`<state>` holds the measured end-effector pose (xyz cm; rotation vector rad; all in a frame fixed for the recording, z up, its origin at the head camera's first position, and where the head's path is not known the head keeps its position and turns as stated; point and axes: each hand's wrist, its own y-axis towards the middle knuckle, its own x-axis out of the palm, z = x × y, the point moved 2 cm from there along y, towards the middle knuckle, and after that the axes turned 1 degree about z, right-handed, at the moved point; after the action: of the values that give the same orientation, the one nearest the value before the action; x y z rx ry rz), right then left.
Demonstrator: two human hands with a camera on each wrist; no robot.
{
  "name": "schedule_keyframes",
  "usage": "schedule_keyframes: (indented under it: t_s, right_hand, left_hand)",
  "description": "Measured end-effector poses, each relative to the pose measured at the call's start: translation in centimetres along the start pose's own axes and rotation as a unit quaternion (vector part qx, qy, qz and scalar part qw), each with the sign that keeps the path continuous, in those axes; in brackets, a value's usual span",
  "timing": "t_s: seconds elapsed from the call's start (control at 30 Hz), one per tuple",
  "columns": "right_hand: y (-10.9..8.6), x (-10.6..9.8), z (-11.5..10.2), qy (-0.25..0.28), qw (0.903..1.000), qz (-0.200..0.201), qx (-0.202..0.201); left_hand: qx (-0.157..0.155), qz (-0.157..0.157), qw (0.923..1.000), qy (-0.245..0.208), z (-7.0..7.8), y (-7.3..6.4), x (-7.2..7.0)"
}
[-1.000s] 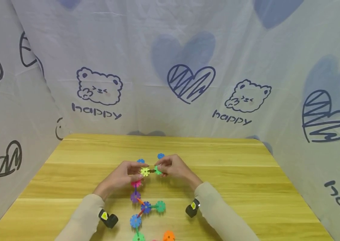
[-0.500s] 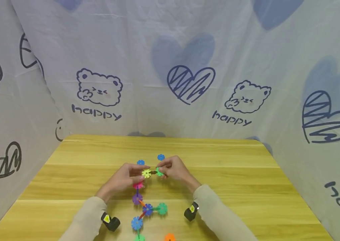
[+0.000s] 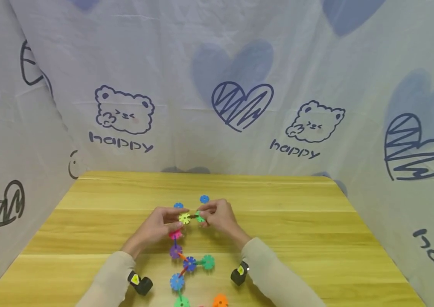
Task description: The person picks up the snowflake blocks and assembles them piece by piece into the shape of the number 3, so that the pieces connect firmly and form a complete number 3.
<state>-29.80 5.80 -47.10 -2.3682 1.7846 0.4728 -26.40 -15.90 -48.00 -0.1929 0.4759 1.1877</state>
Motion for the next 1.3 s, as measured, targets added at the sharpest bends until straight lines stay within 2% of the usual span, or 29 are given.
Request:
schedule_keyframes:
  t_s: [0.1,0.2,0.37,0.47,0.6,0.67,0.9,1.13,1.3]
  right_hand:
    - [0.2,-0.2,0.1,0.002,0.9999,-0.015,-0.001]
    - [0.4,-0.5,0.1,0.0,0.9988,-0.048,-0.011]
    - [1.3,-1.1,0.4,-0.003,0.9946,-0.102,-0.017]
    - [2.3,-1.7,1.2,-0.016,0.9956,-0.091,-0.017]
    - [3.5,-2.5,2.3,-0.089,0.995,-0.042,-0.019]
    - [4.0,-2.7,2.6,-0.129,0.9909,-0.031,-0.019]
    - [5.5,-2.3,3.0,-0.267,0.9594,-0.045,-0.08]
    - [6.1,-2.0,2.9,-0.279,0.949,-0.097,-0.111]
    - [6.1,-1.7,2.9,-0.289,0.9466,-0.083,-0.115]
  left_hand:
    - [0.008,-0.004,1.0,0.001,0.0,0.1,-0.1]
    - [0.007,-0.018,0.9998,-0.003,0.1,0.1,-0.1]
    - [-0.025,-0.03,0.9992,0.004,0.3,0.3,-0.3]
    - [-0.032,-0.031,0.9989,0.015,0.4,0.5,-0.6]
    - [-0.035,-0.039,0.9983,0.026,0.2,0.4,-1.1]
    - [-0.039,-0.047,0.9977,0.028,0.1,0.3,-1.2]
    - [-0.034,-0.092,0.995,0.02,0.2,0.3,-1.3]
    - [-0.027,-0.122,0.992,0.019,0.3,0.6,-1.3]
    - [-0.021,-0.129,0.9911,0.024,0.2,0.7,-1.2]
